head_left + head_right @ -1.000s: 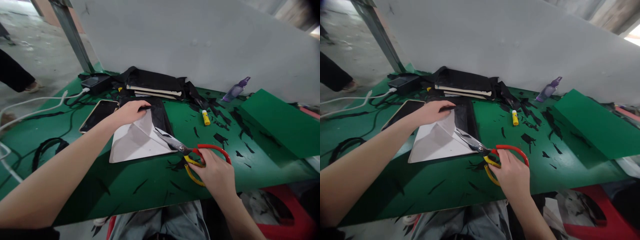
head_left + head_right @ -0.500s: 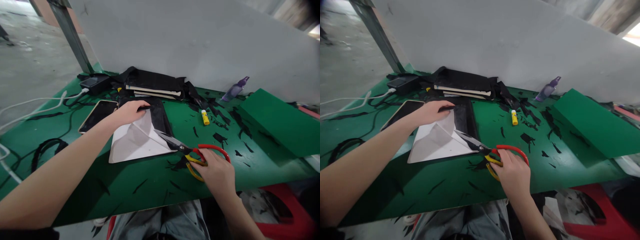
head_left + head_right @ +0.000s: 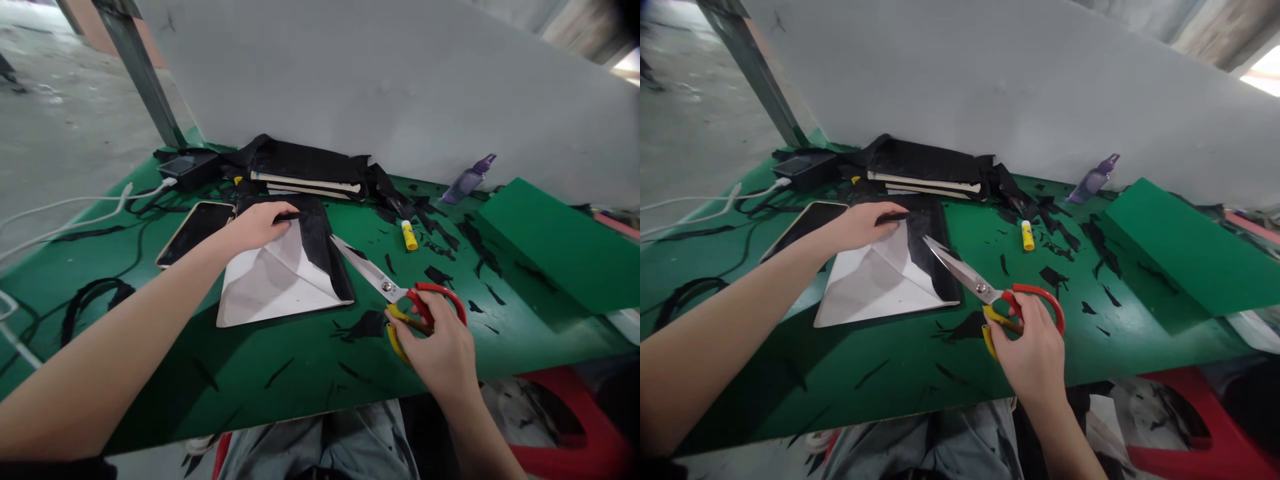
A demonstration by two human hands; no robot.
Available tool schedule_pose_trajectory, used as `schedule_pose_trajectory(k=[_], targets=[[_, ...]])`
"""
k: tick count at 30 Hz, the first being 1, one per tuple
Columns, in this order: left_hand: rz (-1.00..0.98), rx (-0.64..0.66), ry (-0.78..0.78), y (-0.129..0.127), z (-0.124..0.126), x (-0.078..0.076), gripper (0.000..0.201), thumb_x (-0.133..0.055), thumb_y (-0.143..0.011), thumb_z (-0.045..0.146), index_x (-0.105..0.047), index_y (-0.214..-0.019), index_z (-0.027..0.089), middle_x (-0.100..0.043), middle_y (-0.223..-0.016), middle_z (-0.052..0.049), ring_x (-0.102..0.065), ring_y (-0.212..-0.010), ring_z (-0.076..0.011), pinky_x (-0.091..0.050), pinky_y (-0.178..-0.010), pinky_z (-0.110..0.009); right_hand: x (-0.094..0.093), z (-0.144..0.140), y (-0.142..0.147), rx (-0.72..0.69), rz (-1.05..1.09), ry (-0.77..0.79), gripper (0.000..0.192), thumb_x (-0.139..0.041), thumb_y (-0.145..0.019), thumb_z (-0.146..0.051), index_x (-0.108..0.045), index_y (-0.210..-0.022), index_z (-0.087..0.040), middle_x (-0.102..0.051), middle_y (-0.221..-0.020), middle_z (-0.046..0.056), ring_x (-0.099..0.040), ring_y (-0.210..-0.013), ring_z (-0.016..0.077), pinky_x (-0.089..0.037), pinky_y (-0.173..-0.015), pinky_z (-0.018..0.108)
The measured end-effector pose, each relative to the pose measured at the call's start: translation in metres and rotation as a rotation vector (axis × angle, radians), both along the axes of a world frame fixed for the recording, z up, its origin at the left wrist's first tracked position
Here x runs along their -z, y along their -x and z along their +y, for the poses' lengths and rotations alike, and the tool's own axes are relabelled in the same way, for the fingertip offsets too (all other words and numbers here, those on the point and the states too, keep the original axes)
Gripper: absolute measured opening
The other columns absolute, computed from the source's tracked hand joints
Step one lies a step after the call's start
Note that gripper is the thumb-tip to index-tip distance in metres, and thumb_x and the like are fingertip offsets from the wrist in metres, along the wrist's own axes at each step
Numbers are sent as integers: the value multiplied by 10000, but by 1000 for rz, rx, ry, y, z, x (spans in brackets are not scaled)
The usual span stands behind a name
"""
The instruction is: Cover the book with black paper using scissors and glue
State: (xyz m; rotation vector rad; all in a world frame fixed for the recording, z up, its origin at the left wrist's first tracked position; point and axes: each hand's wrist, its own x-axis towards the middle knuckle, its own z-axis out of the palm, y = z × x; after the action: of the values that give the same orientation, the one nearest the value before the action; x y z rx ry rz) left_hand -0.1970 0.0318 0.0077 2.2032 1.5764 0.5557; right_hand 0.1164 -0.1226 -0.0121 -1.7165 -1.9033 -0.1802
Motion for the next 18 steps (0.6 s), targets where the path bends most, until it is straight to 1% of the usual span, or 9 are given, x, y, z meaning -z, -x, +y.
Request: schedule_pose_trajectory(k=[4,9,12,14,16,18], targets=[[-4,-8,-7,0,-1,-2,422,-471,-858,290,-549,-1266,215,-612,-1262,-50,-588,-1097,-227,-458,-927,-344,0,0,1,5,17,76,342,-659,-760,-401,-502,-1000,-216,-609,-892,48,-589,-780,195,-489,-608,296],[-10,-14,-5,0,-1,-1,419,-473,-856,278,-549,-1265,222,-613,-1258,-52,-585,-1101,-226,-455,-938,-354,-2,1,0,4,-2,136,401,-652,-754,-500,-459,-964,-219,-563,-851,43,-568,-794,211,-472,-618,316],[-20,-11,3,2,0,-2,432,-482,-855,294,-538,-1278,229,-600,-1277,-61,-569,-1136,-232,-439,-963,-365,2,4,-2,-6,-44,144,538,-674,-692,-596,-444,-996,-216,-574,-907,64,-572,-860,248,-479,-694,366],[-15,-3,-5,3,-1,-5,441,-491,-851,303,-533,-1283,227,-603,-1269,-69,-569,-1137,-238,-437,-963,-370,5,5,-6,-21,-61,139,635,-685,-639,-655,-443,-1026,-213,-584,-959,84,-575,-902,271,-477,-740,393],[-4,-2,-17,4,-3,-11,442,-494,-849,311,-532,-1283,235,-614,-1245,-68,-579,-1118,-241,-447,-939,-368,8,7,-10,-10,-72,121,659,-669,-625,-692,-455,-1019,-210,-590,-949,90,-581,-882,272,-473,-718,385],[9,-4,-31,4,-6,-19,438,-491,-848,320,-534,-1278,246,-627,-1213,-61,-593,-1084,-240,-460,-903,-358,9,8,-14,31,-86,84,615,-638,-652,-702,-474,-980,-208,-591,-886,79,-587,-818,253,-460,-645,348]])
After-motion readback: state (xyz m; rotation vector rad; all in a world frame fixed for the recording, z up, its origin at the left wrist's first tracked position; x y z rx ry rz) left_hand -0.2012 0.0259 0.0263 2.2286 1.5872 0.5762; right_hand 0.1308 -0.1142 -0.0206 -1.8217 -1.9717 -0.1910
